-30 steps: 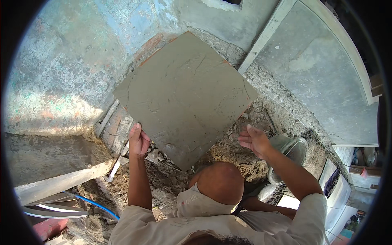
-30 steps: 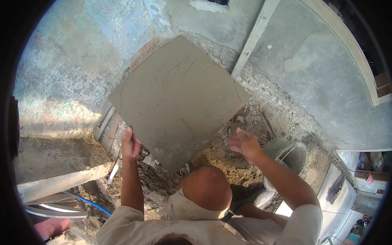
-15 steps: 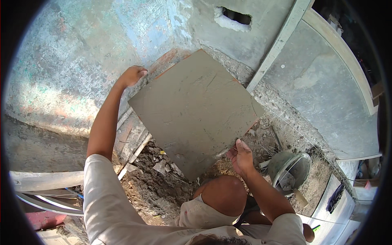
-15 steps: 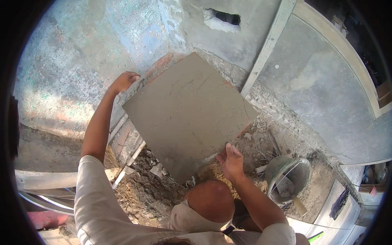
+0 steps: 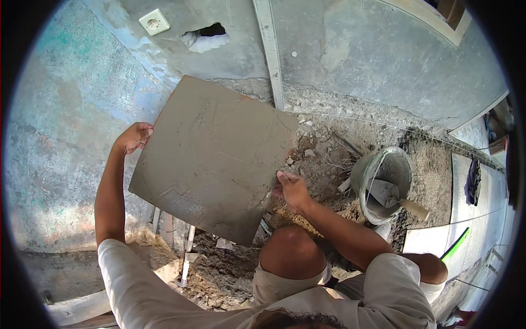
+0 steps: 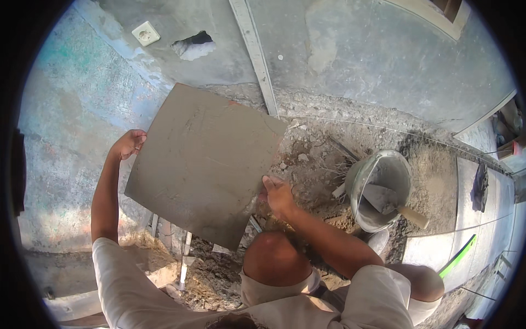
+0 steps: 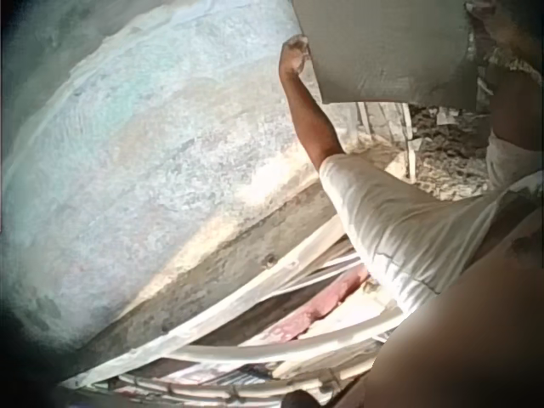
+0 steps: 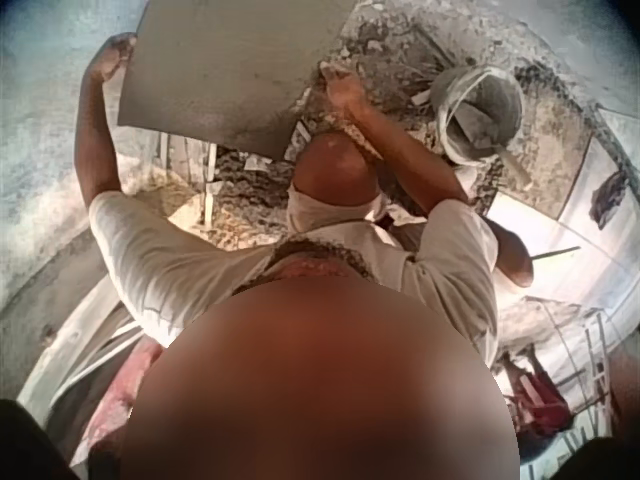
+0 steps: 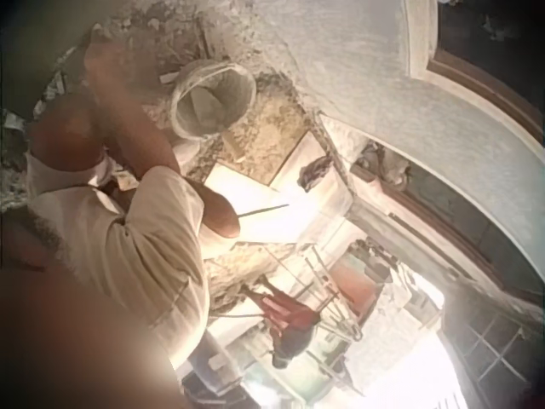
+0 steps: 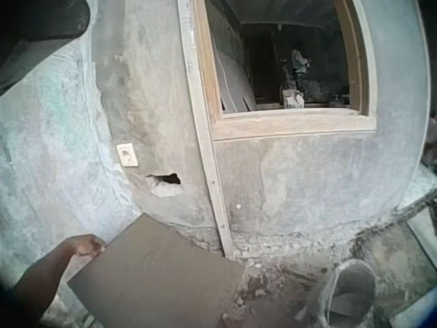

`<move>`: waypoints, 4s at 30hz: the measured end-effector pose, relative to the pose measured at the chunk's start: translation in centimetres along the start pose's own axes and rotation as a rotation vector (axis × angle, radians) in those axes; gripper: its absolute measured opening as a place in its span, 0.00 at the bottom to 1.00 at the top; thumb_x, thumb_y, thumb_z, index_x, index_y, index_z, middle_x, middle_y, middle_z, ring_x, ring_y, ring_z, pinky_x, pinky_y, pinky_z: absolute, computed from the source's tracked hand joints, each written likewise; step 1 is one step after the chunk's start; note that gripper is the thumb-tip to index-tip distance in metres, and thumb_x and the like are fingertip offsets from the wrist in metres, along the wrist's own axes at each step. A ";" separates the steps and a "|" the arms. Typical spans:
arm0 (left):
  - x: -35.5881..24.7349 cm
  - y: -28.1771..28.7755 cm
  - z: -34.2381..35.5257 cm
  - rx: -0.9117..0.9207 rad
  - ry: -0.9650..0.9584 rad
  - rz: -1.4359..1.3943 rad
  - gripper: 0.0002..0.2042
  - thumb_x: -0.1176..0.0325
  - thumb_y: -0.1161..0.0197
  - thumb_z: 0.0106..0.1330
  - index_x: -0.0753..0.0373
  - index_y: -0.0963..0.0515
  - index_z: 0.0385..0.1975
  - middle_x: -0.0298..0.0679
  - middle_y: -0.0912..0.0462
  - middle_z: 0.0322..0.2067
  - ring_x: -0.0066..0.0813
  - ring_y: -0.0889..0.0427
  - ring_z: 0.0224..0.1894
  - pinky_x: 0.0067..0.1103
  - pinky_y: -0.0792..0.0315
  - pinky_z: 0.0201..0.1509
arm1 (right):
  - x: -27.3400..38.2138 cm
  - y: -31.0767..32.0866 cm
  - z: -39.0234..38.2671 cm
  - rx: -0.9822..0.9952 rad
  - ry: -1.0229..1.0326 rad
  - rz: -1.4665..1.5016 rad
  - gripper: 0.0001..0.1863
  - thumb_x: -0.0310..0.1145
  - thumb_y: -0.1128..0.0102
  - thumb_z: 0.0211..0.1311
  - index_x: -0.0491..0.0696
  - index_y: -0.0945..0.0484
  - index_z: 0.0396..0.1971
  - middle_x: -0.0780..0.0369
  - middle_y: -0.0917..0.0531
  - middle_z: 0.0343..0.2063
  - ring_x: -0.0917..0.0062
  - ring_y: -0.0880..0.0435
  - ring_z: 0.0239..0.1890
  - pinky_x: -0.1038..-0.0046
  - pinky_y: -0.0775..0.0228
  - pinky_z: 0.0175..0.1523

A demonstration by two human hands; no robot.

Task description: Placing tiles on a floor using mortar, a rubber mallet, and a level.

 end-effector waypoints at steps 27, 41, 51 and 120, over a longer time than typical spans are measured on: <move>-22.7 -0.3 -21.0 -0.459 -0.396 0.315 0.09 0.71 0.44 0.70 0.70 0.22 0.42 0.33 0.18 0.32 0.15 0.22 0.29 0.14 0.27 0.38 | 4.8 -16.9 10.4 0.364 -0.142 0.016 0.15 0.34 0.59 0.76 0.40 0.30 0.53 0.54 0.21 0.48 0.66 0.20 0.51 0.64 0.26 0.58; -28.6 -3.6 -13.6 -0.420 -0.466 0.531 0.09 0.67 0.40 0.65 0.69 0.21 0.33 0.37 0.19 0.24 0.22 0.25 0.22 0.22 0.29 0.29 | 3.1 -14.6 13.9 0.362 -0.114 0.028 0.14 0.30 0.56 0.72 0.40 0.26 0.50 0.51 0.20 0.47 0.61 0.20 0.52 0.61 0.27 0.57; -30.5 -6.1 -14.1 -0.438 -0.427 0.643 0.08 0.68 0.36 0.58 0.68 0.22 0.27 0.38 0.22 0.21 0.23 0.27 0.22 0.23 0.33 0.23 | 28.4 -19.3 -10.4 0.111 0.916 -0.660 0.27 0.53 0.45 0.66 0.41 0.21 0.25 0.62 0.20 0.18 0.79 0.23 0.21 0.76 0.29 0.30; 4.8 -18.7 11.0 0.413 -0.035 -0.555 0.12 0.67 0.44 0.67 0.69 0.21 0.42 0.45 0.15 0.33 0.34 0.17 0.31 0.30 0.22 0.37 | 31.7 -25.0 -16.8 0.064 0.980 -1.577 0.24 0.45 0.37 0.52 0.33 0.18 0.23 0.42 0.19 0.25 0.52 0.16 0.34 0.62 0.23 0.43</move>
Point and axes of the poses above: each hand's wrist, its own z-axis towards the middle knuckle, its own y-axis out of the back of the hand, x = y × z, the point moved 1 cm from there along z, towards the middle knuckle
